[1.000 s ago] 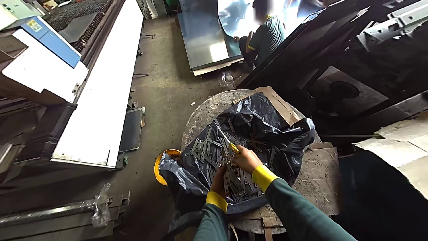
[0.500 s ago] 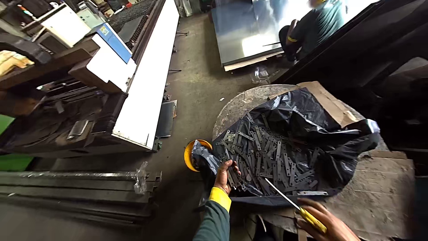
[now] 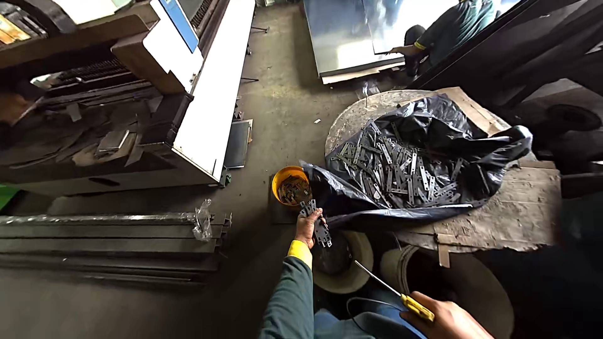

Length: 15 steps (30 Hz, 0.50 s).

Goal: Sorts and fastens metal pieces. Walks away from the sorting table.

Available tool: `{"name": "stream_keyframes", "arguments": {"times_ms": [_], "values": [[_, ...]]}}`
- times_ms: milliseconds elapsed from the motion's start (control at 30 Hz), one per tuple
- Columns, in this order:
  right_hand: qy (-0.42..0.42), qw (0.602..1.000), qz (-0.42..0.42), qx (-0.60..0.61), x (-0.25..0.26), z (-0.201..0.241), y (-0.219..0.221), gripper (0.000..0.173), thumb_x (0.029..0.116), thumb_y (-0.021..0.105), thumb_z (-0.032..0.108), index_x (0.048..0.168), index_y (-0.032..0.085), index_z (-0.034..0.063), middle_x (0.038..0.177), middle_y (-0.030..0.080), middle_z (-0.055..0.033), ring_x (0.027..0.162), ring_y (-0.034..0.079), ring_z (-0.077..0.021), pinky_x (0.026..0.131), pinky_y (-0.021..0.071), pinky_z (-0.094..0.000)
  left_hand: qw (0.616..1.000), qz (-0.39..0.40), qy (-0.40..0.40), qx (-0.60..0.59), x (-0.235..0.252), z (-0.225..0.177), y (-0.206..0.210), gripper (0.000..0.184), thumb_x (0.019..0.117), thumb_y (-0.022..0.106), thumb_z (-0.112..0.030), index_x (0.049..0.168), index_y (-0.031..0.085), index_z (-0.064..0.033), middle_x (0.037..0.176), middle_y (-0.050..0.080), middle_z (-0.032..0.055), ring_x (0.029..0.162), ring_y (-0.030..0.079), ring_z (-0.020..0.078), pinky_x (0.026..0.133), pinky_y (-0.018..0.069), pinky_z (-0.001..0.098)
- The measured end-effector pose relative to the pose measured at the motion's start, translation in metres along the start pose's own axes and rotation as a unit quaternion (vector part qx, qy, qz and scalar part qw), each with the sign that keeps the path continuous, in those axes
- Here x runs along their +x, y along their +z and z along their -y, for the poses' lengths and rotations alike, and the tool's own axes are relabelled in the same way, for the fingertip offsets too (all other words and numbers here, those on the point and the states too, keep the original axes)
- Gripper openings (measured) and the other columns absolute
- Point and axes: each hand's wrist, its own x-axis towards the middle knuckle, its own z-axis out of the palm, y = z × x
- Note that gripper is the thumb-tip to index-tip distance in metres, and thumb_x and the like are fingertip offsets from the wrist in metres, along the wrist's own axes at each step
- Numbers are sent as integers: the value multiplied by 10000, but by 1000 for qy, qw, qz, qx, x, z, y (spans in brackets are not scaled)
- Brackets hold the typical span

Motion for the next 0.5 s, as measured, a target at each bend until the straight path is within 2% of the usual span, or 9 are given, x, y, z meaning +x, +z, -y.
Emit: {"name": "stream_keyframes", "arguments": {"times_ms": [133,267,367,500], "values": [[0,998,42,-39,1,38,15,484,945,623,604,1091,707,150,899,737,-152,886,729,-369,753,558,-614,1000,-6,-13,24,-22,3,-45,223,1001,654,-76,1157,558,50,773,647,140,626,660,219,641,616,377],[9,998,31,-62,14,62,12,494,952,602,628,1103,692,166,902,729,-127,889,726,-342,765,568,-586,999,23,-13,27,-37,15,-71,223,1001,622,-36,1180,546,73,818,663,164,648,676,232,639,623,375],[-6,993,83,-88,23,77,2,515,968,601,607,1091,689,114,936,721,-159,925,713,-368,806,550,-601,999,31,-13,32,-49,22,-85,265,977,621,-1,1211,544,96,900,697,194,684,692,244,659,624,385],[3,985,123,-120,32,96,-26,526,979,619,577,1170,696,93,1037,721,-202,1014,697,-399,879,533,-627,994,75,-36,69,-71,38,-101,289,954,601,36,1231,546,94,1005,704,194,760,708,250,711,629,388]]}}
